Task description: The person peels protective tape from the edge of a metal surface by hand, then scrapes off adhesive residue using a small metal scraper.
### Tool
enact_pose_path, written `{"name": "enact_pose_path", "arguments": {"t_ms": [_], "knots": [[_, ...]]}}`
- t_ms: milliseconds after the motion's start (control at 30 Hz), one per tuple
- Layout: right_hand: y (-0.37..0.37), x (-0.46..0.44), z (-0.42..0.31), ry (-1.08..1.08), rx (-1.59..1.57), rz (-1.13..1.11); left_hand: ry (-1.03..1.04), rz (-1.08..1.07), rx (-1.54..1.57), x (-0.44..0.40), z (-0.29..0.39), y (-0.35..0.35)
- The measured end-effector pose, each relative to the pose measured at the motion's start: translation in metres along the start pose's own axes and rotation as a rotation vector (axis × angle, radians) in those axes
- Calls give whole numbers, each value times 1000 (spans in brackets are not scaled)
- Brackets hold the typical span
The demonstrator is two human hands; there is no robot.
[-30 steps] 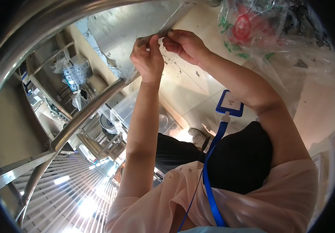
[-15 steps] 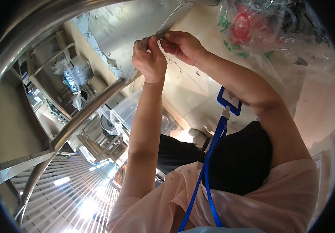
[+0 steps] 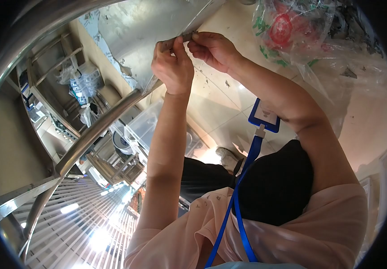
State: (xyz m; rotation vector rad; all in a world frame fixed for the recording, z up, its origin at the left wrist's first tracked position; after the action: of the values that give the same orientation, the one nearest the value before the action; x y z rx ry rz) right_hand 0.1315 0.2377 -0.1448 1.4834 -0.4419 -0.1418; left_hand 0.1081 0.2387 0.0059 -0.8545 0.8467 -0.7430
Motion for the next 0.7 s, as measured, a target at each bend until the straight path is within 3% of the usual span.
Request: {"name": "enact_pose_path", "arguments": {"t_ms": [700], "knots": [[-5, -1, 1, 13, -78, -30, -110, -86, -160, -6, 15, 9]]}}
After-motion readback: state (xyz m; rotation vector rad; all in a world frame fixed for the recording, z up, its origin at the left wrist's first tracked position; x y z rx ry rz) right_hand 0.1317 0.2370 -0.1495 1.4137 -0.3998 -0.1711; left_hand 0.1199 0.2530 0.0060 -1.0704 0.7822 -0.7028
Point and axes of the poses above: each hand's wrist, its own x-axis away from the middle knuckle, its own y-axis out of the palm, z = x × y, the point moved 8 cm from there along -x, towards the middle knuckle, and after that the axes turned 11 degrees about x, right-handed, at the moved point
